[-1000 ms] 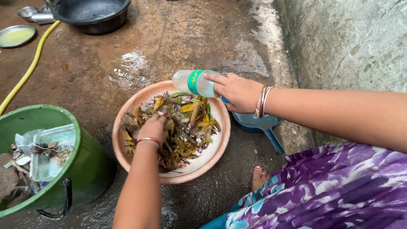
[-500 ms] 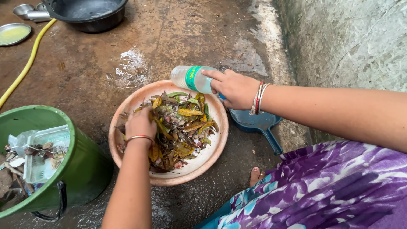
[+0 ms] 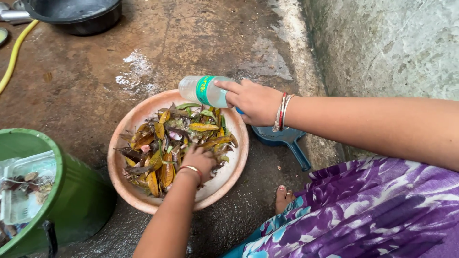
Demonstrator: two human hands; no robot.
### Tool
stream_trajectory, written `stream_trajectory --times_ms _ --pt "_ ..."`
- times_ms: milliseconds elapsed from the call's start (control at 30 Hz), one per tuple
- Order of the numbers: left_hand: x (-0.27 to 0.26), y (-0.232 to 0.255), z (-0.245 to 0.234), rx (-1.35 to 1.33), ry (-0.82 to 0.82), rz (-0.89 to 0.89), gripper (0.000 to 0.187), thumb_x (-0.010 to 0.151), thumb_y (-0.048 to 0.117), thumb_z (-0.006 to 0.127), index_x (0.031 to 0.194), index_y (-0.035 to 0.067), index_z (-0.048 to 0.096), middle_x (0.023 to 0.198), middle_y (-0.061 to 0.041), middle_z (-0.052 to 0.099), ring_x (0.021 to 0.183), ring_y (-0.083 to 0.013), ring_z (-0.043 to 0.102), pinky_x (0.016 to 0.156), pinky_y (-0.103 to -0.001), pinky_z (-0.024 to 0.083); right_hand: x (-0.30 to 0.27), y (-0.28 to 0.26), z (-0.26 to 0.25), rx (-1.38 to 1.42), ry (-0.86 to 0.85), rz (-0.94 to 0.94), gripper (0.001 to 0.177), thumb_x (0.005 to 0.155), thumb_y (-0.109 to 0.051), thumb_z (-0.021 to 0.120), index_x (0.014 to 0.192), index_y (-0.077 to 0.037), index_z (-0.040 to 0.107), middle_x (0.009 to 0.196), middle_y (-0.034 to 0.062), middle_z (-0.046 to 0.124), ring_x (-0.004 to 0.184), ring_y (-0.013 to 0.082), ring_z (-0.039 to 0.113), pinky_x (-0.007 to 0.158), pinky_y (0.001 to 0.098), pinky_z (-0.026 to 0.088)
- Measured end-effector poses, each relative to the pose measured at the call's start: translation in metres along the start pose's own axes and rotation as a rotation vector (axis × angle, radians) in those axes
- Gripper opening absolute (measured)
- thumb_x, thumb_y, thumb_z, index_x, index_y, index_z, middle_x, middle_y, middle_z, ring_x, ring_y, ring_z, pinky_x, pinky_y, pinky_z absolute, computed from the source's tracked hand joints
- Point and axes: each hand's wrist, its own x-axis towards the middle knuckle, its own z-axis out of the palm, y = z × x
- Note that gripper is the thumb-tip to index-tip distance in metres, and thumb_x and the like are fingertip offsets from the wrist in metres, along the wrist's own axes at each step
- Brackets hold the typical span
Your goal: The person is seen mixing organic waste such as dry leaves and organic peelings with water in a basin to prepare for composting.
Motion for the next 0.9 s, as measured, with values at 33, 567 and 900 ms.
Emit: stream_trajectory --times_ms 33,567,900 --pt "-0.002 -0.005 0.002 0.000 0.001 0.004 0.038 0.093 0.013 0.053 0.130 0.015 0.065 0.137 -0.006 0.059 0.133 -0.0250 0.048 0.120 -0.051 0.024 -0.001 0.000 -0.001 -0.001 -0.001 0.004 0.032 0.075 -0.009 0.072 0.105 -0.004 0.061 0.156 0.0181 0.039 0.096 0.0384 0.060 0.088 0.0465 0.050" --pt "0.047 0.010 0.035 -0.390 0.098 -0.034 0.036 0.095 0.008 0.054 0.123 0.022 0.072 0.138 -0.002 0.065 0.129 -0.0235 0.057 0.111 -0.042 0.047 -0.011 0.003 0.003 0.009 0.005 0.023 0.030 0.075 -0.005 0.067 0.105 -0.004 0.061 0.156 0.0177 0.042 0.089 0.0358 0.060 0.084 0.0447 0.051" --pt "0.015 -0.010 -0.031 -0.413 -0.014 -0.361 0.042 0.093 0.020 0.064 0.135 0.019 0.056 0.141 -0.003 0.061 0.132 -0.0270 0.052 0.109 -0.046 0.042 -0.019 0.008 0.003 0.033 -0.026 0.077 0.033 0.074 -0.002 0.066 0.107 -0.002 0.061 0.157 0.0182 0.040 0.094 0.0374 0.060 0.088 0.0450 0.051"
